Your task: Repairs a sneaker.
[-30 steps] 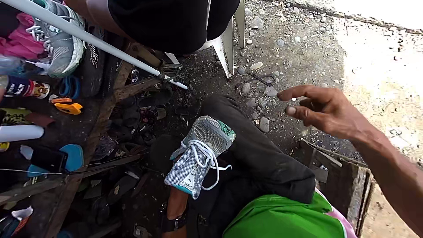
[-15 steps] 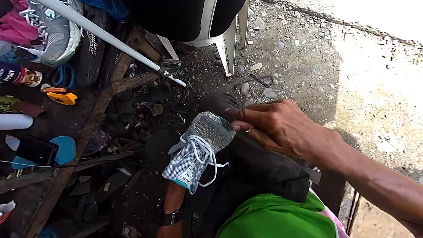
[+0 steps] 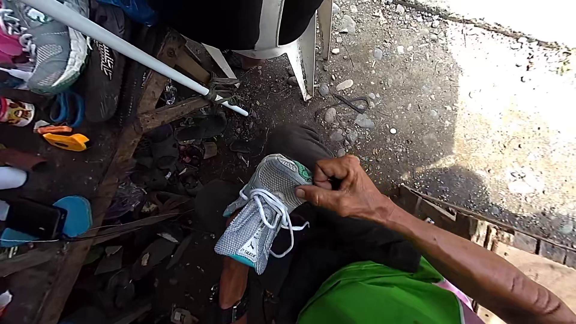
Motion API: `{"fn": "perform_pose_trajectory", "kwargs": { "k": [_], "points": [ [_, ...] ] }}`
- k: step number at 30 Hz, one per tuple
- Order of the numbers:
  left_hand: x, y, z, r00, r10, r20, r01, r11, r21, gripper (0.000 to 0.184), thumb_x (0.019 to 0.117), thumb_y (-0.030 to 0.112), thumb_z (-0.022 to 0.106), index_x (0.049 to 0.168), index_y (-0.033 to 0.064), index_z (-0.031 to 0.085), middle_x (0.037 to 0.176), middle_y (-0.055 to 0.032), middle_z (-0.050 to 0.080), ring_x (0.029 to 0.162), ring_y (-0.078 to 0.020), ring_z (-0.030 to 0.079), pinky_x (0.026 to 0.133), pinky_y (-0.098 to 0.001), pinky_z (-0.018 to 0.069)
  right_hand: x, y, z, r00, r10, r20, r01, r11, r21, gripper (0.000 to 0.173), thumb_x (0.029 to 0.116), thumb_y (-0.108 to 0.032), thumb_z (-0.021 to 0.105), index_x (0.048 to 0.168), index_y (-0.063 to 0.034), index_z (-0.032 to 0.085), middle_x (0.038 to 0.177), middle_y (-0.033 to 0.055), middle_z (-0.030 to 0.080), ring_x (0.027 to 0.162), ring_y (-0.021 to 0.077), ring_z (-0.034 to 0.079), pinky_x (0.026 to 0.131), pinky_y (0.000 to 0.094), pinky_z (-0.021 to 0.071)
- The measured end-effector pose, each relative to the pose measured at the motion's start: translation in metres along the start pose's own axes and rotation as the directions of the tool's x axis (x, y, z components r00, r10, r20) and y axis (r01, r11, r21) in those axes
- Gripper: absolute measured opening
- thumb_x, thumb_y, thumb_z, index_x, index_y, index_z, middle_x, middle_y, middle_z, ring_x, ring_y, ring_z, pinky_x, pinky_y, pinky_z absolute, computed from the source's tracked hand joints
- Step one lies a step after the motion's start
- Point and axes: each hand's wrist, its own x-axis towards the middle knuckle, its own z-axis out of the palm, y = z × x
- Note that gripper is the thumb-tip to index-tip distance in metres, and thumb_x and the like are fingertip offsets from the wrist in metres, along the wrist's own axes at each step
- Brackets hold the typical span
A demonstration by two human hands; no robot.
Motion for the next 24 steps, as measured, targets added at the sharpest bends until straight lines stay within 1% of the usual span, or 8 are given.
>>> {"fn": "perform_pose_trajectory", "kwargs": {
  "k": [3, 5, 9, 11, 13, 18, 21, 24],
  "points": [
    [-0.017, -0.005, -0.015, 0.951, 0.277, 0.136, -0.291, 0.952, 0.097, 0.024, 0.0945, 0.012, 0.065, 0.115, 0.0006, 0.061, 0.101, 0.0105, 0.067, 0.098, 0.0106, 0.061, 0.091, -0.01, 0.0487, 0.0, -0.001, 0.002, 1.0, 0.013, -0.025, -0.013, 1.0, -0.011, 0.04, 0.0914, -0.022, 0.074, 0.061, -0.0126, 0.048, 0.055, -0.0101, 0.041, 0.051, -0.0045, 0.036, 0.048, 0.0162, 0.0254],
    [-0.019, -0.014, -0.021, 0.927, 0.337, 0.168, -0.36, 0.923, 0.135, 0.031, 0.0939, 0.029, 0.071, 0.119, 0.011, 0.064, 0.106, 0.0151, 0.068, 0.102, 0.0102, 0.061, 0.092, -0.0122, 0.0496, -0.001, 0.0, 0.003, 0.999, 0.016, -0.034, -0.017, 0.999, -0.031, 0.04, 0.0916, -0.021, 0.073, 0.061, -0.0131, 0.048, 0.055, -0.0103, 0.041, 0.051, -0.0045, 0.035, 0.048, 0.0164, 0.0252],
    [-0.018, -0.011, -0.012, 0.948, 0.303, 0.092, -0.301, 0.953, -0.037, 0.02, 0.0943, 0.027, 0.07, 0.113, 0.0209, 0.069, 0.105, 0.014, 0.072, 0.099, 0.0046, 0.066, 0.089, -0.0158, 0.0541, 0.001, 0.002, 0.004, 0.999, 0.024, -0.049, -0.027, 0.998, -0.061, 0.041, 0.0906, -0.021, 0.072, 0.059, -0.0142, 0.046, 0.054, -0.0103, 0.04, 0.05, -0.0039, 0.035, 0.048, 0.0177, 0.0249],
    [-0.021, -0.01, -0.005, 0.966, 0.26, 0.001, -0.255, 0.95, -0.18, 0.014, 0.0988, 0.016, 0.059, 0.108, 0.0184, 0.069, 0.101, 0.0104, 0.075, 0.097, 0.0021, 0.069, 0.088, -0.0178, 0.0566, 0.002, 0.001, 0.005, 0.999, 0.029, -0.046, -0.032, 0.996, -0.083, 0.042, 0.0903, -0.021, 0.071, 0.058, -0.0144, 0.045, 0.054, -0.0101, 0.039, 0.05, -0.0032, 0.034, 0.048, 0.0187, 0.0247],
    [-0.021, -0.009, 0.001, 0.977, 0.207, -0.057, -0.214, 0.923, -0.318, 0.021, 0.1031, 0.018, 0.049, 0.103, 0.0175, 0.07, 0.097, 0.0061, 0.076, 0.094, -0.0012, 0.071, 0.086, -0.0208, 0.0591, 0.003, 0.001, 0.005, 0.999, 0.029, -0.04, -0.033, 0.994, -0.1, 0.042, 0.0899, -0.021, 0.07, 0.057, -0.0145, 0.045, 0.053, -0.01, 0.039, 0.049, -0.003, 0.034, 0.047, 0.019, 0.0241],
    [-0.017, -0.011, -0.002, 0.985, 0.17, -0.015, -0.156, 0.865, -0.477, 0.034, 0.0923, 0.051, 0.065, 0.101, 0.0206, 0.076, 0.098, 0.0021, 0.078, 0.096, -0.006, 0.073, 0.084, -0.0261, 0.061, 0.004, 0.001, 0.006, 1.0, 0.017, -0.024, -0.019, 0.993, -0.117, 0.042, 0.0904, -0.02, 0.069, 0.057, -0.0142, 0.044, 0.053, -0.0092, 0.038, 0.05, -0.002, 0.034, 0.048, 0.0199, 0.0242],
    [-0.017, -0.012, -0.004, 0.989, 0.149, 0.002, -0.128, 0.85, -0.51, 0.04, 0.0826, 0.056, 0.072, 0.1, 0.0207, 0.077, 0.097, 0.0019, 0.078, 0.094, -0.0067, 0.074, 0.083, -0.0268, 0.0617, 0.002, 0.002, 0.005, 1.0, 0.024, 0.006, -0.023, 0.991, -0.135, 0.041, 0.0916, -0.022, 0.068, 0.058, -0.0137, 0.045, 0.054, -0.0085, 0.039, 0.05, -0.0009, 0.035, 0.048, 0.0209, 0.0252],
    [-0.011, -0.014, -0.011, 0.964, 0.222, 0.147, -0.132, 0.878, -0.46, 0.04, 0.0847, 0.054, 0.072, 0.108, 0.0219, 0.077, 0.105, 0.0031, 0.077, 0.1, -0.0054, 0.072, 0.088, -0.0254, 0.0598, 0.005, 0.001, -0.008, 0.995, 0.049, 0.088, -0.034, 0.984, -0.172, 0.042, 0.0947, -0.03, 0.068, 0.062, -0.0144, 0.046, 0.055, -0.0086, 0.037, 0.05, 0.0005, 0.034, 0.049, 0.0226, 0.0254]
  ]
}}
